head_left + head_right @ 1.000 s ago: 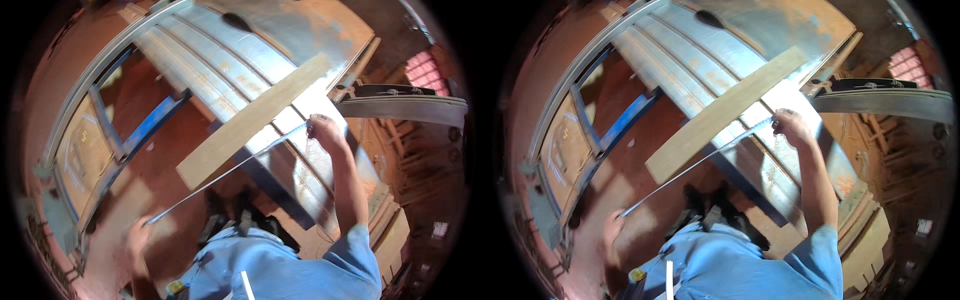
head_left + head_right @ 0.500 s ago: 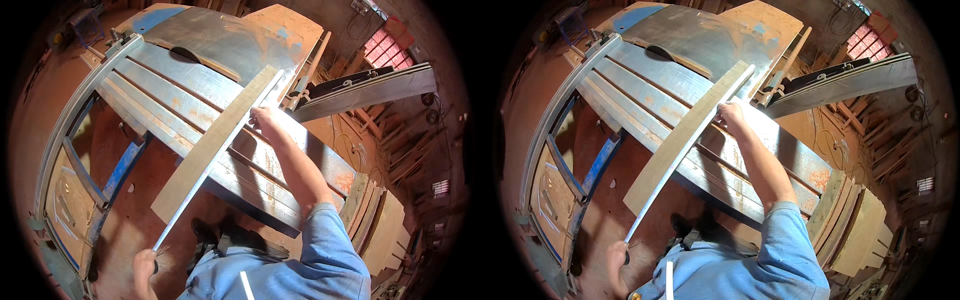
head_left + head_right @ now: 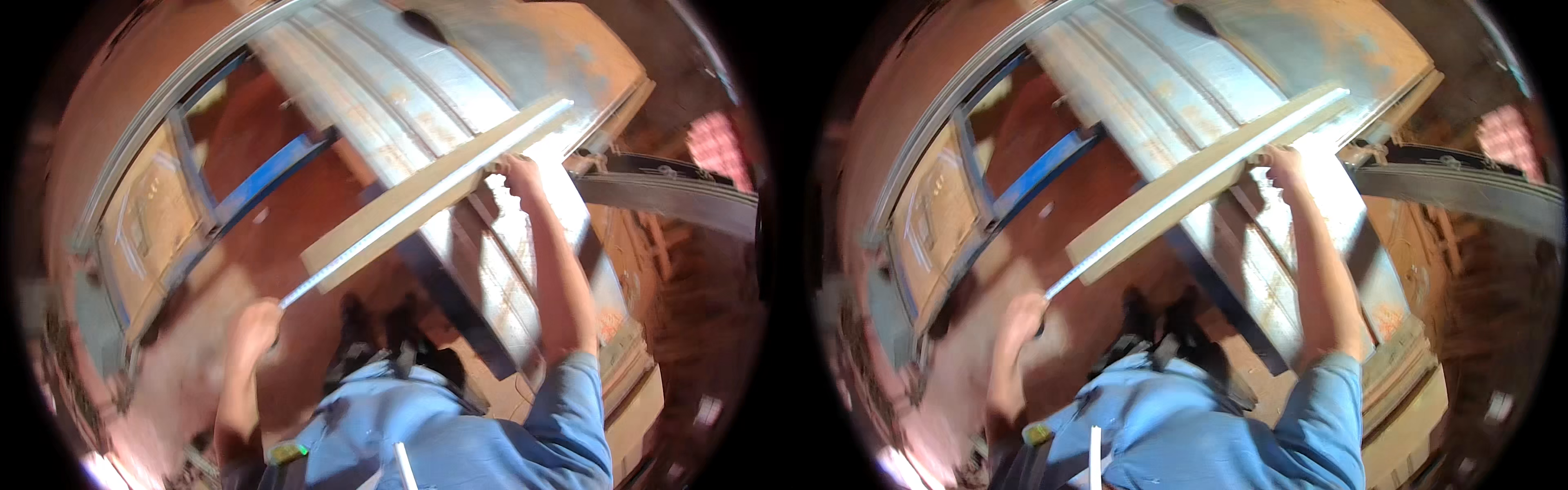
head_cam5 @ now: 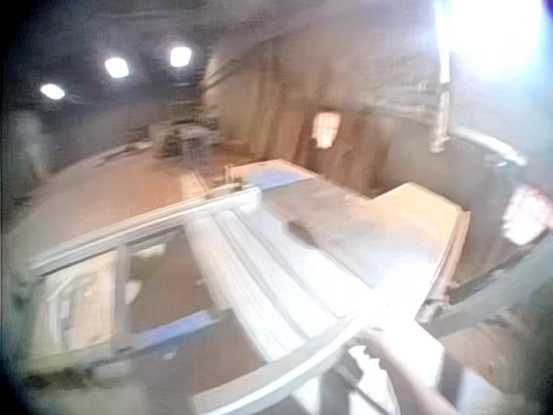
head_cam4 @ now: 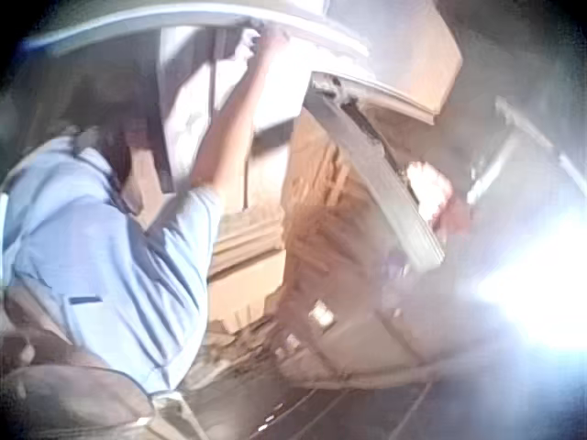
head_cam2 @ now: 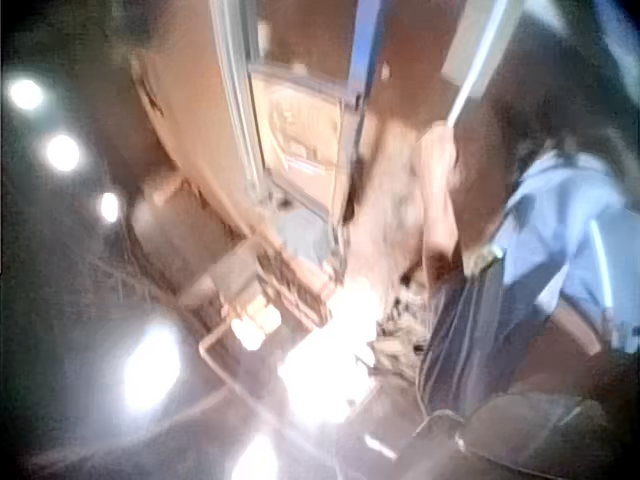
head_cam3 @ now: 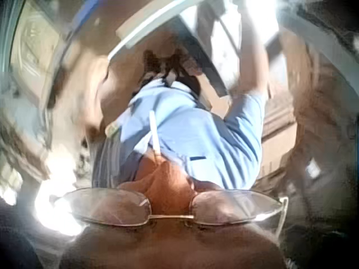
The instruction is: The person selects wooden planks from a pile in a workshop, measures them with a tape measure, and cuts them to size using a table saw. The person handles the wood pieces one at a time, marking measurements and feeding them through the saw blade to produce smaller segments.
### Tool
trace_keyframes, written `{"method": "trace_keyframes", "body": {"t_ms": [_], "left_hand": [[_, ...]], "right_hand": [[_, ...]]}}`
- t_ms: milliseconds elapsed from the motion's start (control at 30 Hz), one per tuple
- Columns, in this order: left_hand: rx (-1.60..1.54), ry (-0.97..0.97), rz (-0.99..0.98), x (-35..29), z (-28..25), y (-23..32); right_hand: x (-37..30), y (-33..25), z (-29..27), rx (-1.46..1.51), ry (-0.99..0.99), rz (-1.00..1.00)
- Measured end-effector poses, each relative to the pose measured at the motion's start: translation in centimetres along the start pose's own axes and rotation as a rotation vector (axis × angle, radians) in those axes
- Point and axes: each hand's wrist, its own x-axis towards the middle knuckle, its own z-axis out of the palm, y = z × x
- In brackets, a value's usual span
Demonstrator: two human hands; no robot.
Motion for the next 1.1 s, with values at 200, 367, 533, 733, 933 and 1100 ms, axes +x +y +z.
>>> {"method": "trace_keyframes", "body": {"t_ms": [200,367,533,733,933,1100], "left_hand": [[-0.106,-0.005,-0.149,2.4,-0.4,-0.7],[-0.115,-0.055,-0.173,2.3,-1.7,0.5],[-0.183,-0.018,-0.178,2.4,-1.3,0.3],[-0.154,-0.013,-0.128,2.6,-1.7,0.5],[-0.160,-0.064,0.043,2.5,-0.4,-1.6],[-0.503,-0.338,0.185,1.1,1.4,-1.7]], "right_hand": [[-9.6,0.1,3.3,0.196,-0.093,-0.024],[-15.6,3.0,7.4,0.350,-0.200,0.112],[-19.5,4.5,9.8,0.381,-0.305,0.202],[-20.9,4.9,11.2,0.423,-0.308,0.220],[-21.7,1.7,12.4,0.411,-0.245,0.189],[-21.4,1.6,12.7,0.789,-0.240,0.073]]}}
